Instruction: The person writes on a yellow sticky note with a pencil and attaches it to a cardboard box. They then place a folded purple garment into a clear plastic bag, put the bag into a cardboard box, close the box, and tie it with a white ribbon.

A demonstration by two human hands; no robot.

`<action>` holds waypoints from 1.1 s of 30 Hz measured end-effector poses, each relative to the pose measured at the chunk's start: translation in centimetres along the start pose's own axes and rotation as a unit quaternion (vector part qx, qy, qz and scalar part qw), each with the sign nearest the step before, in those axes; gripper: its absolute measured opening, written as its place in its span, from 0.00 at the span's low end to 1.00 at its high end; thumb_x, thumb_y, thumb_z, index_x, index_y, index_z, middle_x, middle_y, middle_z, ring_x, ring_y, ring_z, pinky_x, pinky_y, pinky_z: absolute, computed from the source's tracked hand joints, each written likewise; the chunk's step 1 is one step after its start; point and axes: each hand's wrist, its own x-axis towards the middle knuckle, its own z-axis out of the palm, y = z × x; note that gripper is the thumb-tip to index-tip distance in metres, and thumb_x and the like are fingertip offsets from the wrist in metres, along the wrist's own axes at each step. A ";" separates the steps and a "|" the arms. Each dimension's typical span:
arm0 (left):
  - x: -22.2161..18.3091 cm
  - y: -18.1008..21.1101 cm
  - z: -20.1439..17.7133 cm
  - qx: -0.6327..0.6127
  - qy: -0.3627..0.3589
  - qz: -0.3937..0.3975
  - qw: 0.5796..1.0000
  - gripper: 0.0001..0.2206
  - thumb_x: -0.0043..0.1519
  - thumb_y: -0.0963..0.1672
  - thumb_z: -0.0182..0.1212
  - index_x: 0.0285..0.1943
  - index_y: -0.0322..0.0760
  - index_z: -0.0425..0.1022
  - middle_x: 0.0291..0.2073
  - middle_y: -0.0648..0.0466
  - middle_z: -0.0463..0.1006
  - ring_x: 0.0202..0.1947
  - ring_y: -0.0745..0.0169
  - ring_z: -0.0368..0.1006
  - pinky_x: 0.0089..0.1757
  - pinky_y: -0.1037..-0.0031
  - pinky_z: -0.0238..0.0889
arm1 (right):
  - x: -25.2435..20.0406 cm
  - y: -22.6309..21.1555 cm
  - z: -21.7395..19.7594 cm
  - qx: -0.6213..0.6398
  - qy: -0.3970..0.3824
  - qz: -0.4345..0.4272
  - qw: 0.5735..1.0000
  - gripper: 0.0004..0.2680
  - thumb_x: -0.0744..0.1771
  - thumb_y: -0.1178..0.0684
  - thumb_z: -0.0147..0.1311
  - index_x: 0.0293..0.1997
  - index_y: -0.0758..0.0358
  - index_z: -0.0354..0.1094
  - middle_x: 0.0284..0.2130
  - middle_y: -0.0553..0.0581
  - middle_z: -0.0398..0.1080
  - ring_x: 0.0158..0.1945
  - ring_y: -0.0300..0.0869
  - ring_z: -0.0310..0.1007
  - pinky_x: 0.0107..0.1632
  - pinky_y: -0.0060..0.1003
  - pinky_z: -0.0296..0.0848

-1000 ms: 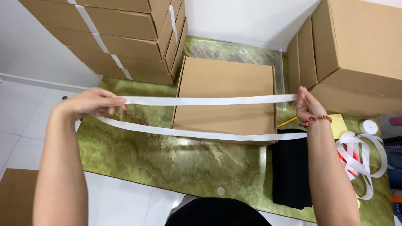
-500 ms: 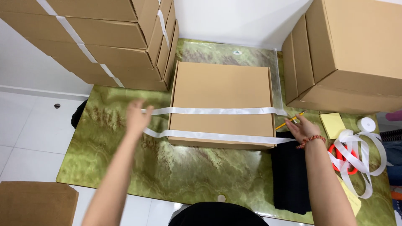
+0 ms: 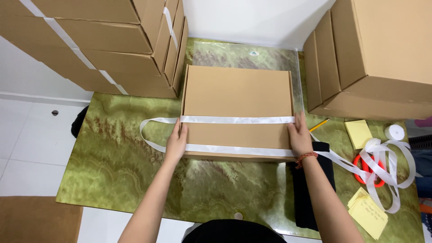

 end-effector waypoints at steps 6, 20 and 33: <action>4.3 -1.1 -0.8 -0.027 -0.034 -0.010 0.999 0.29 0.73 0.58 0.45 0.83 0.56 0.57 0.78 0.48 0.62 0.78 0.49 0.54 0.73 0.57 0.49 | 2.8 3.8 -0.5 0.094 -0.036 0.042 0.994 0.23 0.75 0.54 0.40 0.84 0.55 0.39 0.74 0.65 0.57 0.77 0.53 0.52 0.76 0.53 0.56; 8.0 1.0 -0.2 -0.087 -0.018 0.045 0.995 0.26 0.76 0.53 0.43 0.81 0.44 0.61 0.78 0.45 0.60 0.79 0.47 0.51 0.74 0.56 0.44 | 5.3 3.4 -0.1 -0.023 -0.021 0.148 0.989 0.25 0.72 0.25 0.42 0.75 0.44 0.62 0.74 0.51 0.58 0.79 0.47 0.49 0.80 0.46 0.44; 6.3 0.7 0.2 -0.273 -0.066 0.009 0.960 0.24 0.77 0.52 0.37 0.82 0.50 0.59 0.80 0.53 0.58 0.80 0.55 0.50 0.73 0.58 0.45 | 3.4 6.6 1.5 0.343 -0.009 0.163 0.925 0.24 0.74 0.27 0.33 0.68 0.50 0.69 0.52 0.52 0.76 0.51 0.42 0.77 0.53 0.39 0.78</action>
